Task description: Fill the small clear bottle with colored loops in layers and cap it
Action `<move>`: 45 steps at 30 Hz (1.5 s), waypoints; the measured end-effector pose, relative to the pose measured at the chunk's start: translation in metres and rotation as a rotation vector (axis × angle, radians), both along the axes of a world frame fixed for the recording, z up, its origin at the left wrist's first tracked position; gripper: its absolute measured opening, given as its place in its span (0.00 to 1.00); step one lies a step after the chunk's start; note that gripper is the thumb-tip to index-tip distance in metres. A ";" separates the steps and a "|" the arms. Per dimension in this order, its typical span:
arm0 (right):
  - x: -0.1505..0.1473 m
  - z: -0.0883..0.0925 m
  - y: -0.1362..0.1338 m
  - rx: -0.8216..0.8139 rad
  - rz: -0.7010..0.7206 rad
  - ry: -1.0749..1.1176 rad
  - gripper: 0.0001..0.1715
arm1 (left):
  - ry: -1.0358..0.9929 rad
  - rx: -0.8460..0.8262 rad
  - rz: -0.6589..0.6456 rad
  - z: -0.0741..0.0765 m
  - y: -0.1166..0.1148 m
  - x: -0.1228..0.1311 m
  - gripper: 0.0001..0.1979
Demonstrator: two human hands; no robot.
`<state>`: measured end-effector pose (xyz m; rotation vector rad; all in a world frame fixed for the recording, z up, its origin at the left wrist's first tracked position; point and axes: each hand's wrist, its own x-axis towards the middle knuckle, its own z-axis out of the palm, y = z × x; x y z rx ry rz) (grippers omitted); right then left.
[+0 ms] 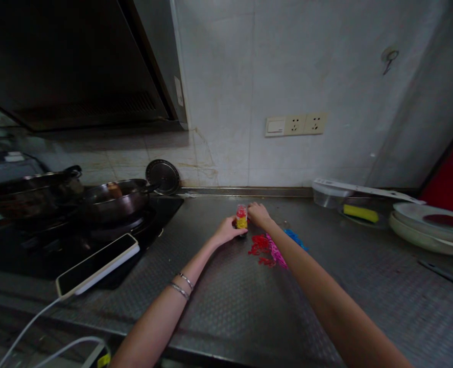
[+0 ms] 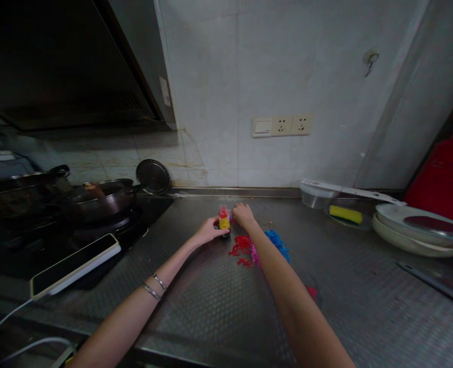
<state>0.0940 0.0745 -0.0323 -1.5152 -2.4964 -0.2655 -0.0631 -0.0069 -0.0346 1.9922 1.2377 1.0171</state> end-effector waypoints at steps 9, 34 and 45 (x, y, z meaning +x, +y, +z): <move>0.007 0.002 0.001 -0.035 -0.130 0.228 0.13 | -0.001 -0.006 -0.008 0.000 0.000 -0.001 0.20; -0.005 -0.002 -0.001 -0.342 -0.120 0.155 0.18 | 0.005 0.059 -0.012 -0.005 0.002 -0.001 0.21; 0.002 -0.001 -0.006 -0.324 -0.026 0.218 0.11 | 0.003 0.060 -0.004 -0.003 0.000 -0.001 0.20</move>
